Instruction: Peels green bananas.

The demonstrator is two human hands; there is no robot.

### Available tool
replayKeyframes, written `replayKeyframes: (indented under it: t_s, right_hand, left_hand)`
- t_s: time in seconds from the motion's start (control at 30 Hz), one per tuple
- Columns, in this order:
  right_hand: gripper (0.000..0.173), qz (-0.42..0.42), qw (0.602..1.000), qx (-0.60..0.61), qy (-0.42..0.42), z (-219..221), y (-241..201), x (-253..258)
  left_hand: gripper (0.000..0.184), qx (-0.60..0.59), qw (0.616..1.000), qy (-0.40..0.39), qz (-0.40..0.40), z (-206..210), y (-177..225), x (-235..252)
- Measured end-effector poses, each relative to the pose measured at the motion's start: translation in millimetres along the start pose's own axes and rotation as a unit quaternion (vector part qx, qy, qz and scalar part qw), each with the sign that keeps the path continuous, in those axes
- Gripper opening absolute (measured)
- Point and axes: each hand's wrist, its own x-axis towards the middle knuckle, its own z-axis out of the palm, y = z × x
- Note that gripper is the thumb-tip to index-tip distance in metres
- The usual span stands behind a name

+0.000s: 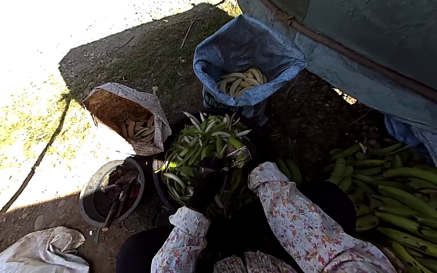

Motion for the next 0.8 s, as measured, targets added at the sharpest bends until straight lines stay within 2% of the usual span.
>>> replayKeyframes:
  t_s: [0.07,0.13,0.2,0.27,0.3,0.37,0.43,0.53,0.57,0.63,0.73,0.8]
  right_hand:
    - [0.049,0.050,0.996,0.061,-0.052,-32,9,35]
    - [0.046,0.054,0.996,0.058,-0.032,-25,9,31]
    - [0.037,0.002,0.994,-0.108,0.028,6,1,-3]
    - [0.034,0.025,0.963,-0.246,0.109,62,-18,-55]
    - [0.036,0.022,0.945,-0.303,0.118,75,-16,-67]
    - [0.041,-0.090,0.916,-0.385,0.076,55,14,-61]
    - [0.045,-0.077,0.928,-0.360,0.063,46,27,-61]
    - [0.049,-0.043,0.902,-0.430,-0.028,34,23,-66]
    - [0.048,-0.034,0.902,-0.429,-0.042,33,19,-66]
    - [0.042,-0.019,0.938,-0.346,-0.012,30,13,-63]
    - [0.040,0.023,0.979,-0.196,0.058,29,-3,-45]
    - [0.040,0.037,0.992,-0.117,0.043,23,-14,-33]
  left_hand:
    - [0.045,0.026,0.999,-0.001,0.018,-4,4,-11]
    - [0.044,0.038,0.999,0.019,0.024,-3,2,-14]
    - [0.044,0.035,0.999,0.021,0.014,-2,1,-10]
    - [0.044,0.012,1.000,0.024,-0.012,3,2,-1]
    - [0.044,-0.008,0.999,0.025,-0.037,7,-1,5]
    - [0.046,-0.053,0.993,0.032,-0.099,15,-9,16]
    - [0.049,-0.073,0.983,0.021,-0.169,17,-16,31]
    - [0.048,-0.082,0.965,-0.017,-0.250,10,-29,52]
    - [0.046,-0.088,0.963,-0.011,-0.254,8,-33,55]
    - [0.047,-0.114,0.965,-0.018,-0.235,3,-31,52]
    - [0.048,-0.122,0.983,-0.029,-0.132,7,-26,28]
    - [0.048,-0.094,0.991,-0.074,-0.065,3,-18,12]
